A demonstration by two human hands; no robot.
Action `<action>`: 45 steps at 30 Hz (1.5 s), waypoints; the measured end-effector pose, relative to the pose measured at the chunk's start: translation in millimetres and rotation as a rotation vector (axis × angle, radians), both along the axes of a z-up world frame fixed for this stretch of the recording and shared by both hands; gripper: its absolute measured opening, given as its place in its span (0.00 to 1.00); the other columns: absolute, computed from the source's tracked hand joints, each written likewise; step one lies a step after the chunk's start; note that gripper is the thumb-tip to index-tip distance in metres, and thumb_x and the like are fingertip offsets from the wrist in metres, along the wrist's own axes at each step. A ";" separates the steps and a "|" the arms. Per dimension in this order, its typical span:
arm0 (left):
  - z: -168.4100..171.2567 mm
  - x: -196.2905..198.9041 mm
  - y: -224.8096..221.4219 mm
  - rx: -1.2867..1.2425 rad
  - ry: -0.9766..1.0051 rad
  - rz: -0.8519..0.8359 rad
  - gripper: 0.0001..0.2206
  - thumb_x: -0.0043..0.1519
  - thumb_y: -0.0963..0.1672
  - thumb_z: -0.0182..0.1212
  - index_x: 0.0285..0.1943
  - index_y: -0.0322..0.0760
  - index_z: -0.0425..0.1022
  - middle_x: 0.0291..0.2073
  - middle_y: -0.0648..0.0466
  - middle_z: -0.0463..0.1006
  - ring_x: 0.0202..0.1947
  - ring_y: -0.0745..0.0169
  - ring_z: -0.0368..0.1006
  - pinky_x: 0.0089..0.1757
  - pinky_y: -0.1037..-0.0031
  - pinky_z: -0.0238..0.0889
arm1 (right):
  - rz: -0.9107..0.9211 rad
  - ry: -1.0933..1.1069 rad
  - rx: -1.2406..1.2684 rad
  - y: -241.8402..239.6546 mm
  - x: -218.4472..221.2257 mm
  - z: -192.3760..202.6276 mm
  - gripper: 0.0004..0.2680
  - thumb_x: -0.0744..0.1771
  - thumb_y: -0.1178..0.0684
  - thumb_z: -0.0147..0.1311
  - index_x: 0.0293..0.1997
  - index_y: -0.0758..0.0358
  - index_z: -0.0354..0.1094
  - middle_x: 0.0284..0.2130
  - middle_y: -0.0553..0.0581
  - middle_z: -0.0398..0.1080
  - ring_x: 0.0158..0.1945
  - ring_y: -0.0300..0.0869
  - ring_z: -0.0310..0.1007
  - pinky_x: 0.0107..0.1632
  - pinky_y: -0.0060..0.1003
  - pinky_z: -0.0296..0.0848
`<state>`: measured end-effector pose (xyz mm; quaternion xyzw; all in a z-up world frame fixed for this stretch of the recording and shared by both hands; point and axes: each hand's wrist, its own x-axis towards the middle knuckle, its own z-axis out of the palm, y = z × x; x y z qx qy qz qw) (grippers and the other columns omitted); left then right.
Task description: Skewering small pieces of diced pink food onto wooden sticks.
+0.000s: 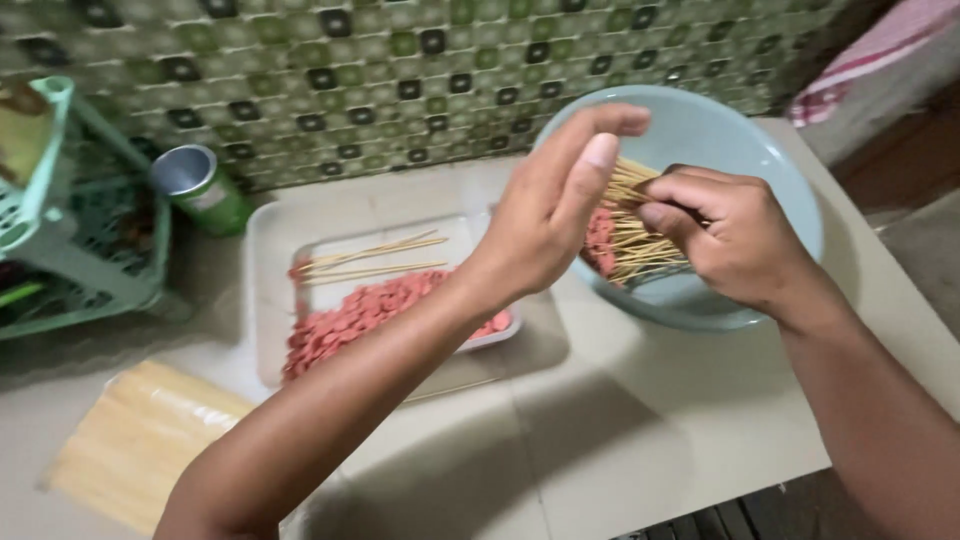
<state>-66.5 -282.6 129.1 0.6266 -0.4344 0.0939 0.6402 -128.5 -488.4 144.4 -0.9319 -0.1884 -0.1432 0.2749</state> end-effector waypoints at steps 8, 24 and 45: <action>-22.1 44.1 -72.8 0.157 -0.060 -0.047 0.27 0.72 0.56 0.29 0.69 0.40 0.64 0.56 0.49 0.76 0.52 0.59 0.74 0.57 0.63 0.64 | -0.004 -0.157 -0.166 -99.2 16.6 -30.4 0.05 0.70 0.65 0.50 0.49 0.69 0.72 0.38 0.57 0.72 0.40 0.47 0.70 0.45 0.40 0.65; -110.0 132.5 -80.6 0.795 -0.297 0.275 0.25 0.67 0.38 0.48 0.76 0.35 0.56 0.65 0.41 0.67 0.66 0.35 0.63 0.61 0.47 0.60 | -0.030 -0.019 -0.305 -160.3 109.4 -119.9 0.12 0.71 0.58 0.48 0.62 0.57 0.72 0.42 0.56 0.73 0.50 0.52 0.74 0.54 0.47 0.71; -116.2 130.3 -83.5 0.880 -0.339 0.291 0.19 0.63 0.40 0.54 0.65 0.40 0.73 0.54 0.48 0.77 0.64 0.42 0.66 0.62 0.49 0.56 | -0.036 0.045 -0.401 -156.8 111.8 -128.3 0.11 0.68 0.54 0.56 0.56 0.55 0.72 0.46 0.56 0.71 0.54 0.54 0.74 0.58 0.51 0.71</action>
